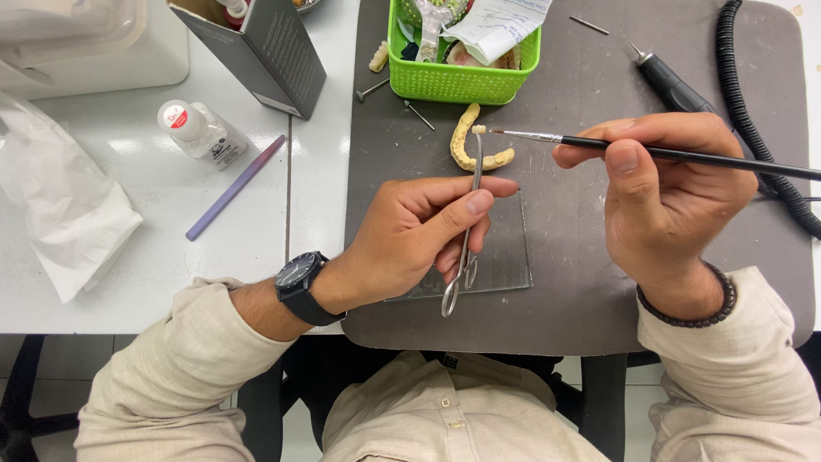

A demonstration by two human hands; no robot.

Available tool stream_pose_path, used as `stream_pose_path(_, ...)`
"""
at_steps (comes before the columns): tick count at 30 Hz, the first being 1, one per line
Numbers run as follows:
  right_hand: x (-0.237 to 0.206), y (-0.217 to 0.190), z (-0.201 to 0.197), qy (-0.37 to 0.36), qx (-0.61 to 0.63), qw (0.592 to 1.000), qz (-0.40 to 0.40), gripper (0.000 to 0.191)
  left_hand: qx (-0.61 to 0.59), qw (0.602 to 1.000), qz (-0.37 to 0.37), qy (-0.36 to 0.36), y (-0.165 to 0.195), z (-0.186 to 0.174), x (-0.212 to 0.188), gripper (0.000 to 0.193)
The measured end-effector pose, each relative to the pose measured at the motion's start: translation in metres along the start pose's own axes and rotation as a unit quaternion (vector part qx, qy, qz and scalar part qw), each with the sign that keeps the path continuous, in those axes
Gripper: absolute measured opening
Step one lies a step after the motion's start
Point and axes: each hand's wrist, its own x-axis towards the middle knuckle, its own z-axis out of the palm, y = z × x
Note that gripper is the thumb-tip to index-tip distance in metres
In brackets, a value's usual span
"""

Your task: The person holds a partial denture with forceps in one hand and uses a fine brush in the other to apply and shape porcelain material onto the denture teeth, periodically dipping the brush on a glass slab and repositioning the denture on the bench.

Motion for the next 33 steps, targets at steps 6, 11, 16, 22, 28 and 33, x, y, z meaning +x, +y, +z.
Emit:
stream_pose_path(6, 0.0, -0.0004, 0.0028, -0.001, -0.001, 1.0, 0.001, 0.018, -0.001, 1.0, 0.0, -0.004, -0.0009, -0.0008, 0.0001, 0.039)
stream_pose_path(11, 0.0017, -0.0011, 0.0043, -0.002, -0.011, 1.0, 0.0, 0.016, 0.001, 1.0, -0.002, -0.003, -0.001, -0.0012, -0.0003, 0.039)
stream_pose_path(16, 0.0013, -0.0012, 0.0062, 0.0, -0.014, 1.0, 0.001, 0.016, 0.001, 1.0, -0.002, -0.003, -0.0012, -0.0015, -0.0013, 0.039)
stream_pose_path(22, 0.0033, 0.0012, 0.0042, -0.012, -0.031, 0.999, -0.008, 0.017, 0.001, 1.0, -0.002, -0.002, -0.0012, -0.0016, -0.0001, 0.038)
stream_pose_path(28, 0.0023, -0.0027, 0.0033, 0.0, -0.016, 1.0, -0.008, 0.019, -0.002, 1.0, -0.003, -0.001, -0.0011, -0.0007, -0.0001, 0.038)
stream_pose_path(33, 0.0067, 0.0, 0.0011, 0.047, -0.009, 0.998, -0.041, 0.021, -0.007, 1.0, 0.003, 0.002, -0.0015, -0.0008, 0.0003, 0.039)
